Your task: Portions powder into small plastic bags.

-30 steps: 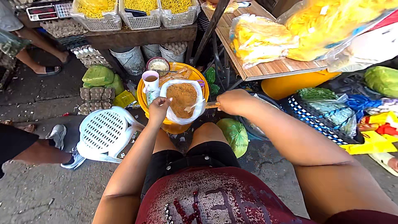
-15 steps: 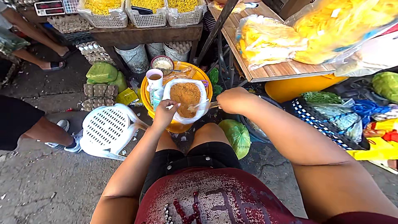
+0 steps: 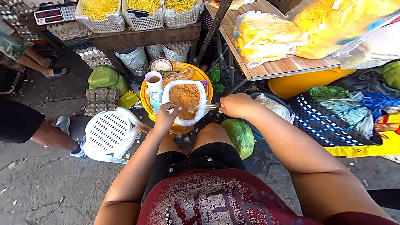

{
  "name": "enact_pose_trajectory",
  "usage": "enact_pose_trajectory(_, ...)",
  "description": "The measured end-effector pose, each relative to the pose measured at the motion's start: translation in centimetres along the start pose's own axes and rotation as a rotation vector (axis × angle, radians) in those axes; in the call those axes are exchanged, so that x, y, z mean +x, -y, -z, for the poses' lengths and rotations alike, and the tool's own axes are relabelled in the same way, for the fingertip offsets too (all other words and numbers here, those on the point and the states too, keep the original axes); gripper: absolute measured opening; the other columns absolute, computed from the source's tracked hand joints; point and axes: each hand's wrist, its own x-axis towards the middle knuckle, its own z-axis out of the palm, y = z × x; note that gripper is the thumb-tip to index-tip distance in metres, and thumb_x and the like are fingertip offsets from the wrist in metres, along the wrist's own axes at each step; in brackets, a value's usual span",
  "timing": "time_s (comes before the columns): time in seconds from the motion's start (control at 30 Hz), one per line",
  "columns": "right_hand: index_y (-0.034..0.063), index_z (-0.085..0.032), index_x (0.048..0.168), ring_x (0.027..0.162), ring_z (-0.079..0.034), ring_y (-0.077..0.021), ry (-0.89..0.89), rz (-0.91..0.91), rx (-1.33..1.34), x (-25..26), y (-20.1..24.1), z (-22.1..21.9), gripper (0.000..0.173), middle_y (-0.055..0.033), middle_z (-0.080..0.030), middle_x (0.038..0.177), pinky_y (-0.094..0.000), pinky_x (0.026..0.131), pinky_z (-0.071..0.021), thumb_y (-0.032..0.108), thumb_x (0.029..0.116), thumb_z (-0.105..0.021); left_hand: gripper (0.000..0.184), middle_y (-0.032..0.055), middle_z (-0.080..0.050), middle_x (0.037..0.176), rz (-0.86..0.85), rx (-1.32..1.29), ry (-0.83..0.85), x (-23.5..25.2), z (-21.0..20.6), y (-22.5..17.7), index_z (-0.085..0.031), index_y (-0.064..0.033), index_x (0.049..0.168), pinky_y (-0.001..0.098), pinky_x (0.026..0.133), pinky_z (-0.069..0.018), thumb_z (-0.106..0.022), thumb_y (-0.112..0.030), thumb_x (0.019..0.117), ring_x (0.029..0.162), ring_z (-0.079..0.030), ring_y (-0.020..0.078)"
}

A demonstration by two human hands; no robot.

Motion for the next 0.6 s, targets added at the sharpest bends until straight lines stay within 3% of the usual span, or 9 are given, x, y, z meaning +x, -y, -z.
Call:
enact_pose_trajectory(0.1,0.0022,-0.066,0.107,0.102,-0.066,-0.0409,0.001,0.014,0.169,0.7,-2.1,-2.4,0.039,-0.0212,-0.068,0.102,-0.0628,0.085,-0.0501,0.041,0.1014,-0.063,0.032,0.0177,-0.065,0.123,0.014,-0.015,-0.03,0.2,0.3,0.0,-0.066,-0.0012,0.12,0.0468,0.096,-0.0522,-0.071,-0.024,0.0986,0.113,-0.063,0.0279)
enact_pose_trajectory(0.23,-0.0029,-0.063,0.114,0.099,-0.063,-0.0402,-0.052,0.099,0.547,1.9,-4.2,-7.9,0.043,-0.0248,-0.065,0.102,-0.0613,0.088,-0.048,0.038,0.1013,-0.064,0.038,0.0197,-0.064,0.125,0.025,-0.045,-0.064,0.6,0.3,-0.7,-0.06,0.0011,0.129,0.043,0.097,-0.0526,-0.065,-0.025,0.102,0.111,-0.065,0.0252)
enact_pose_trajectory(0.33,-0.0022,-0.063,0.119,0.086,-0.063,-0.0264,-0.206,0.185,0.901,2.6,-3.2,-12.8,0.043,-0.0178,-0.066,0.098,-0.0473,0.08,-0.0516,0.035,0.0976,-0.068,0.039,0.0177,-0.065,0.124,0.009,-0.12,-0.049,1.4,0.0,-1.8,-0.058,0.0004,0.133,0.0431,0.097,-0.0516,-0.056,-0.029,0.1066,0.11,-0.064,0.0229)
enact_pose_trajectory(0.47,-0.0029,-0.066,0.111,0.079,-0.06,-0.0044,-0.496,0.32,1.28,2.9,0.7,-16.4,0.036,-0.0061,-0.066,0.093,-0.0243,0.074,-0.0517,0.027,0.0915,-0.074,0.053,0.0173,-0.053,0.147,-0.067,-0.296,0.117,2.3,-0.3,-5.7,-0.047,-0.0023,0.148,0.0464,0.108,-0.0474,-0.034,-0.038,0.1105,0.132,-0.055,0.0249)
enact_pose_trajectory(0.53,-0.0031,-0.066,0.108,0.081,-0.061,-0.001,-0.587,0.356,1.38,2.9,2.2,-16.9,0.034,-0.0046,-0.068,0.095,-0.0203,0.077,-0.0522,0.024,0.0901,-0.075,0.065,0.0126,-0.044,0.157,-0.159,-0.326,0.24,2.4,-0.8,-7.7,-0.039,-0.0063,0.155,0.0458,0.113,-0.044,-0.029,-0.05,0.1081,0.14,-0.049,0.0217)
enact_pose_trajectory(0.6,-0.0038,-0.066,0.108,0.083,-0.061,-0.0007,-0.645,0.359,1.444,2.8,3.3,-16.7,0.032,-0.0052,-0.068,0.096,-0.0192,0.078,-0.0525,0.02,0.0893,-0.075,0.074,0.0094,-0.043,0.159,-0.256,-0.306,0.393,2.2,-1.3,-9.5,-0.033,-0.0077,0.159,0.043,0.115,-0.0431,-0.027,-0.058,0.1059,0.141,-0.048,0.0189)
